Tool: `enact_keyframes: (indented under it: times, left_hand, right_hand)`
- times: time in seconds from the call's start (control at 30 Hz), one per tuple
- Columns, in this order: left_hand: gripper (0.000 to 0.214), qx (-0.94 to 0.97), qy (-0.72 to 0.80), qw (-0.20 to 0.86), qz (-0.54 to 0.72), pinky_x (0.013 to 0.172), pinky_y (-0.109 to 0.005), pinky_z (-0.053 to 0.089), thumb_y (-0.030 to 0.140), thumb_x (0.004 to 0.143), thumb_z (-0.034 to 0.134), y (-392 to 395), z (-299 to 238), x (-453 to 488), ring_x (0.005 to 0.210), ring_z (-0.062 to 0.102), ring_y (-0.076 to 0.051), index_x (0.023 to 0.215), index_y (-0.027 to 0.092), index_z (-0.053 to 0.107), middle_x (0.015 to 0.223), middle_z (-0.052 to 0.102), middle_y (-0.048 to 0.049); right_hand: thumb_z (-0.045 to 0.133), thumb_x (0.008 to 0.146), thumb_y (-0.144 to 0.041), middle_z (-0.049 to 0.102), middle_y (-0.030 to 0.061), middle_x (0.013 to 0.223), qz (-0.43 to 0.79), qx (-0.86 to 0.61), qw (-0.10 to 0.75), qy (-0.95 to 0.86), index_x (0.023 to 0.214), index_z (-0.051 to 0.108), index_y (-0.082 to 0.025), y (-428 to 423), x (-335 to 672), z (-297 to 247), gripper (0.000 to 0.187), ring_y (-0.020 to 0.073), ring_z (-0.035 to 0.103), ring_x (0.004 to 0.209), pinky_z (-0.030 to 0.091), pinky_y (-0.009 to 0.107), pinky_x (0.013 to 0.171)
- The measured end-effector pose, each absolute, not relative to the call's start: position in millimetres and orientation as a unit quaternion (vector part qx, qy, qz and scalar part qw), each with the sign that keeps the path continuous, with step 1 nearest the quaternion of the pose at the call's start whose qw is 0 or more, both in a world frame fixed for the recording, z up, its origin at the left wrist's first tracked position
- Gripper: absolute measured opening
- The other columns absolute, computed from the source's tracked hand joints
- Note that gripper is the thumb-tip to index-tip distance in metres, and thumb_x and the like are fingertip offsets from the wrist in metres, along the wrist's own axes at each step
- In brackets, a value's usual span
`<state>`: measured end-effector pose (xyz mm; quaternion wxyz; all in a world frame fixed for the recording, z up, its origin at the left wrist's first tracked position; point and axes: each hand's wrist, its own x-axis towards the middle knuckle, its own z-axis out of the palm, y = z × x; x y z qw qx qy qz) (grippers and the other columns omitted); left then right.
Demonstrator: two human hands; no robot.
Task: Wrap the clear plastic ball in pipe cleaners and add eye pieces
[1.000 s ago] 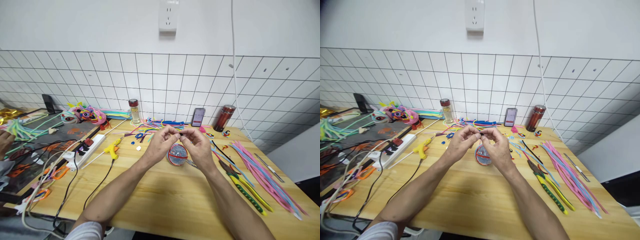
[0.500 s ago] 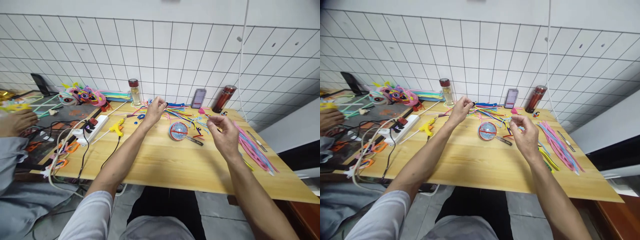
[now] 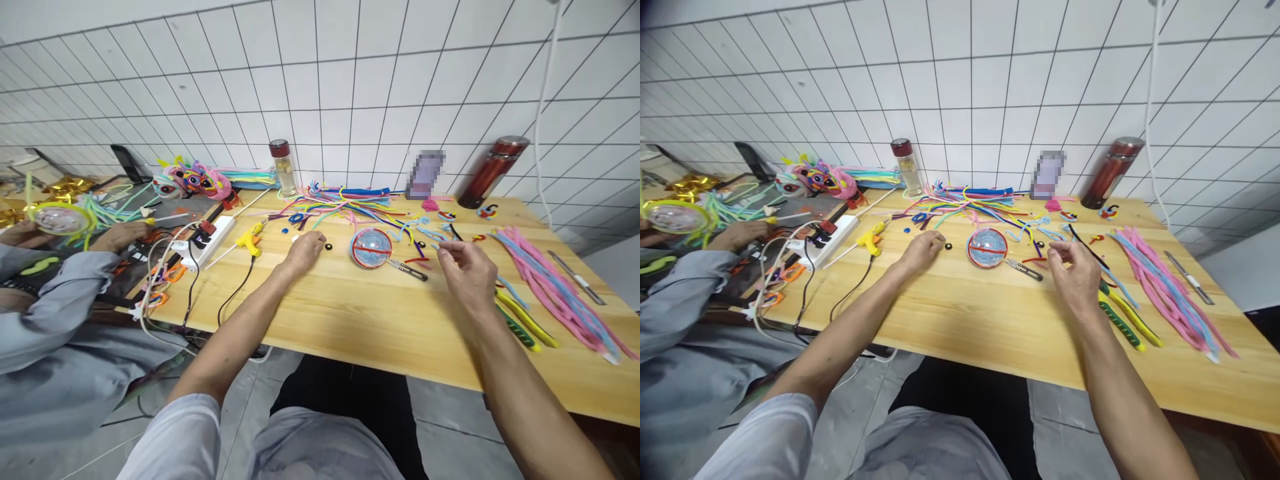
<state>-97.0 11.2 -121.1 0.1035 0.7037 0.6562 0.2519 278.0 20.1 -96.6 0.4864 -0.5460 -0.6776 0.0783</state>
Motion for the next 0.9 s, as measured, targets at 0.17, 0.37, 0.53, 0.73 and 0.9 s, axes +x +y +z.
enact_keyframes:
  times: [0.17,0.37,0.53,0.73,0.9]
  left_hand:
    - [0.029,0.695,0.672,0.079,0.244,0.103,-0.041,0.052,0.015,0.096,0.051,13.7,-129.3,-104.2,0.113,0.067,-0.027,0.116,0.018,0.073,0.116,0.074,-0.0132]
    - [0.032,0.705,0.678,0.035,0.207,0.102,-0.04,0.051,0.019,0.102,0.046,20.2,-138.3,-97.9,0.114,0.065,-0.027,0.116,0.02,0.074,0.116,0.072,-0.0131]
    - [0.035,0.705,0.68,0.024,0.203,0.106,-0.046,0.047,0.019,0.102,0.044,28.0,-138.2,-98.9,0.117,0.062,-0.03,0.125,0.017,0.071,0.125,0.071,-0.016]
    - [0.03,0.7,0.679,0.033,0.218,0.103,-0.041,0.048,0.024,0.102,0.048,27.3,-131.0,-102.8,0.111,0.064,-0.027,0.113,0.018,0.075,0.112,0.074,-0.0133]
    - [0.025,0.714,0.664,0.067,0.211,0.091,-0.037,0.052,0.038,0.097,0.062,20.1,-125.6,-92.7,0.098,0.067,-0.025,0.106,0.019,0.077,0.1,0.074,-0.0101]
  right_hand:
    - [0.065,0.086,-0.038,0.08,0.0111,0.097,0.114,-0.566,0.484,-0.658,0.097,0.077,-0.021,19.2,283.7,-99.6,0.023,0.0215,0.072,0.077,0.056,0.034,0.07]
    - [0.065,0.086,-0.039,0.079,0.0092,0.092,0.084,-0.565,0.476,-0.669,0.094,0.076,-0.021,20.4,282.6,-98.3,0.023,0.0206,0.071,0.072,0.056,0.033,0.069]
    - [0.065,0.086,-0.038,0.078,0.0092,0.091,0.08,-0.571,0.47,-0.668,0.094,0.076,-0.022,20.8,282.4,-96.5,0.022,0.0207,0.07,0.071,0.054,0.033,0.066]
    - [0.064,0.085,-0.041,0.079,0.0084,0.089,0.072,-0.576,0.467,-0.667,0.091,0.076,-0.022,22.1,284.8,-96.8,0.023,0.0211,0.07,0.069,0.055,0.035,0.069]
    - [0.066,0.087,-0.04,0.079,0.0103,0.092,0.081,-0.566,0.466,-0.675,0.093,0.076,-0.024,19.7,286.3,-97.5,0.02,0.0259,0.073,0.072,0.057,0.04,0.068]
